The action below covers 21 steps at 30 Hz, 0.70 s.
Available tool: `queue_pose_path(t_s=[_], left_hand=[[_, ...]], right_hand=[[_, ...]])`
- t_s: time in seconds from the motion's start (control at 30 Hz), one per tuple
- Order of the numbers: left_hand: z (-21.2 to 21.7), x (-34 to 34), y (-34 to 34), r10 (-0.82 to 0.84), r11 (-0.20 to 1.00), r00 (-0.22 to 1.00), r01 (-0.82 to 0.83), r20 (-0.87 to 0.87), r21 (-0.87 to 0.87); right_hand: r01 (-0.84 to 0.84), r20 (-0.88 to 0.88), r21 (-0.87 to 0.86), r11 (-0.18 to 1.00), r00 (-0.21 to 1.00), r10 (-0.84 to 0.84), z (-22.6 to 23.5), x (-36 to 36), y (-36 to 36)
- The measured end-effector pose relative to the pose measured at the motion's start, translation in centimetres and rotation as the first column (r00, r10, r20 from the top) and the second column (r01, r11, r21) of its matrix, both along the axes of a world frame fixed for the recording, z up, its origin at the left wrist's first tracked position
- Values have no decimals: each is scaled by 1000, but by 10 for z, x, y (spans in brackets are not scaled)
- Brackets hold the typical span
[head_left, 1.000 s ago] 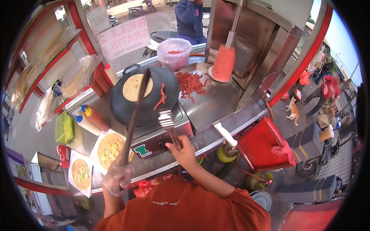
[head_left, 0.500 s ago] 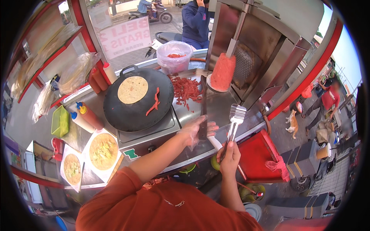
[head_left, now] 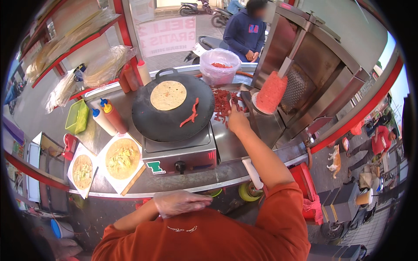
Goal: The person assembles street tacos by placing cooked meat onto tortillas, adding shredded cabbage, and drizzling sauces. The tacos are then wrapped in paper and placed into a bag for serving.
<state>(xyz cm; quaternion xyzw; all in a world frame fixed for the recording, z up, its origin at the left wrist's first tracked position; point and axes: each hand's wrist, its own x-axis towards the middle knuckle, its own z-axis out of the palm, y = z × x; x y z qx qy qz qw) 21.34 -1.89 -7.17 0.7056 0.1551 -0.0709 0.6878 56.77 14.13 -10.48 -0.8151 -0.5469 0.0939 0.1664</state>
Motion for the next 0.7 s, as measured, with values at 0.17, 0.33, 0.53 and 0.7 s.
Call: queue_pose_path(t_s=[0.17, 0.33, 0.53, 0.7], left_hand=[[-30, -117, -43, 681, 672, 720, -687, -134, -277], [-75, -198, -78, 993, -26, 12, -947, -116, -319], [-107, -294, -47, 745, -632, -661, -744, 96, -218], [-94, -322, 6, 917, -321, -298, -946, 264, 50]], right_hand=[[-244, 337, -81, 966, 906, 257, -2, 3, -14], [-255, 236, 286, 924, 953, 190, 16, 54, -8], [-247, 128, 321, 915, 968, 216, 33, 76, -4], [-193, -266, 304, 933, 923, 278, 119, 4, -19]])
